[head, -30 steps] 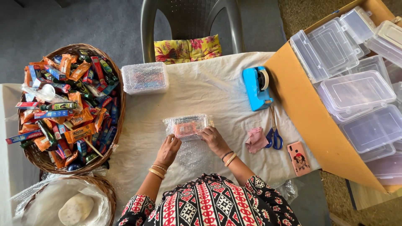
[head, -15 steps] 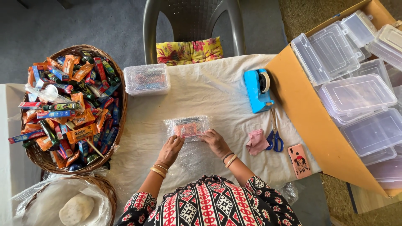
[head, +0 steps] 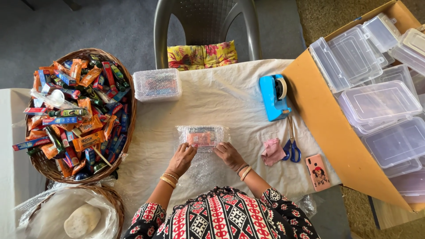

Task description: Packing small items into a plastic box and wrapping it.

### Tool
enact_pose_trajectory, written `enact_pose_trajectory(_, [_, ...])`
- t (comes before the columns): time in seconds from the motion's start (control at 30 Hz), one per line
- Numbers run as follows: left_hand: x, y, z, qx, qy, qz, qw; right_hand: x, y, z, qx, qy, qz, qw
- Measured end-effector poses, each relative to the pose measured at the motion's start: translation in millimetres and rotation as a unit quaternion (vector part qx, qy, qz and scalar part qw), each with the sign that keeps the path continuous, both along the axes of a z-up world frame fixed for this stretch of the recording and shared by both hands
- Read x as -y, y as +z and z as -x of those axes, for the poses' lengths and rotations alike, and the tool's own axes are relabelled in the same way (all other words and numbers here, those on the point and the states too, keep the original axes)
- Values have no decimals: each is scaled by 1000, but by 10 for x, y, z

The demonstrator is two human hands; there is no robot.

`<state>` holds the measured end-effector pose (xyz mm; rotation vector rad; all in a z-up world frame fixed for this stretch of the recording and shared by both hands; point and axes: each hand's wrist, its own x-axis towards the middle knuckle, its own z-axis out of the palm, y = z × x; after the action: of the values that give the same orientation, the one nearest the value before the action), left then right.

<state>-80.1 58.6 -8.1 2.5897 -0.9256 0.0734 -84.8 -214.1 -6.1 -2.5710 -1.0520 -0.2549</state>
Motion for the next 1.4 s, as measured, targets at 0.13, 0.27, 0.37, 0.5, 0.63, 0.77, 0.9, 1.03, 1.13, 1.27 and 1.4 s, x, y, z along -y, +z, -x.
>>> enact_pose_trajectory(0.13, [-9,-36,-17,15,-12,-3,1000,84,-680,329,16,26,45,999])
enact_pose_trajectory(0.27, [-24,-37,-36,-1,-38,-38,999,-105,-486,639,-40,116,7,992])
enact_pose_trajectory(0.37, [-32,-2,-67,-3,-50,-56,997,-178,-495,745,-13,114,-39,993])
enact_pose_trajectory(0.5, [-44,-1,-40,-6,-44,-61,997,-107,-499,821,-53,84,-49,994])
enact_pose_trajectory(0.63, [-27,10,-18,-1,-25,-50,998,-12,-604,806,-104,64,-35,992])
enact_pose_trajectory(0.77, [-12,41,19,-8,5,-14,1000,-4,-497,757,-165,6,-83,983])
enact_pose_trajectory(0.9, [-36,104,-62,-46,4,27,999,-149,-85,494,-170,-13,-106,980])
enact_pose_trajectory(1.03, [-115,439,-188,-110,-11,49,993,-256,178,140,-192,-7,-105,976])
enact_pose_trajectory(1.13, [-198,538,-252,-193,-20,56,979,-253,248,-134,-175,-12,-88,981])
enact_pose_trajectory(1.27, [-297,560,-228,-247,-47,60,966,-272,282,-403,-184,-75,-118,973])
enact_pose_trajectory(1.4, [-331,563,-111,-236,-50,93,966,-320,277,-534,-233,-142,-148,951])
